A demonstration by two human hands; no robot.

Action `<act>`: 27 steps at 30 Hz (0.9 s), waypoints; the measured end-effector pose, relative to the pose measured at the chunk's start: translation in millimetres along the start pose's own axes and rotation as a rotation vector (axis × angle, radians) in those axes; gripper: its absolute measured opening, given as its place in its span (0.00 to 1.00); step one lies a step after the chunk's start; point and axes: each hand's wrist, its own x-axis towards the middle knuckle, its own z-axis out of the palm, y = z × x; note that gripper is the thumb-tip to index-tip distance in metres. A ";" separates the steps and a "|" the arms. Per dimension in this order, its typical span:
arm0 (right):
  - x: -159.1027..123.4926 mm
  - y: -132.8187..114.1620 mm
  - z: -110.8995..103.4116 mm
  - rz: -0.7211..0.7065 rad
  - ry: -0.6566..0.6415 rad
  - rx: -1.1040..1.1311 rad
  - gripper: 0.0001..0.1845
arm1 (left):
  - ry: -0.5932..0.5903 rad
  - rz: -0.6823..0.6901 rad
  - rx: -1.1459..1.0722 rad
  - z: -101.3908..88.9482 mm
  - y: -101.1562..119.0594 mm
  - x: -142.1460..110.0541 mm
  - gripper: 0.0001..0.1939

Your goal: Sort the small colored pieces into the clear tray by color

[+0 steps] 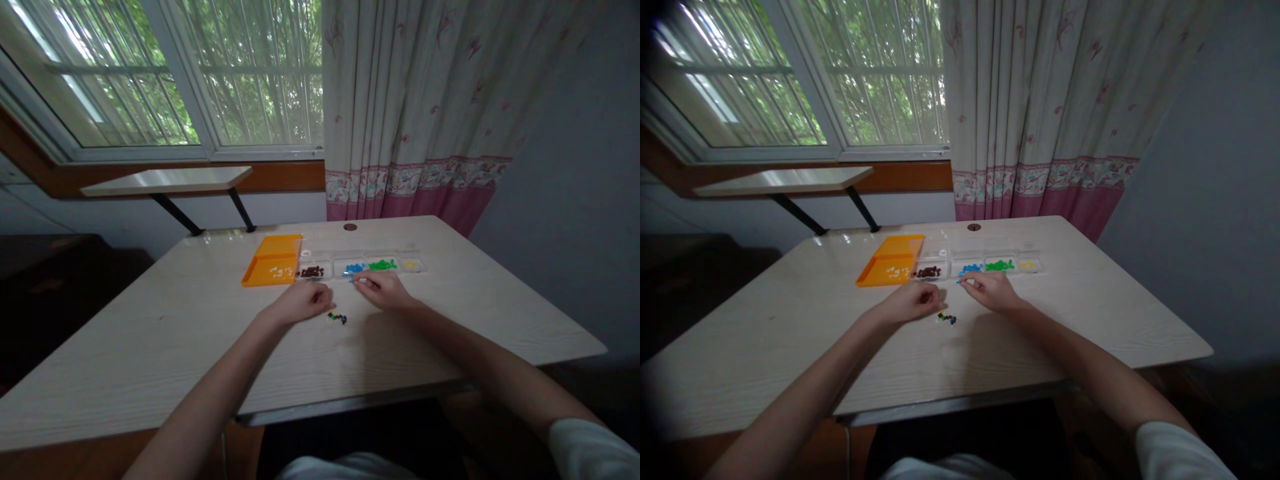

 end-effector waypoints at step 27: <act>2.1 13.6 -13.4 0.108 0.183 -0.117 0.12 | -0.211 -0.029 -0.074 -10.9 -8.1 -3.1 0.09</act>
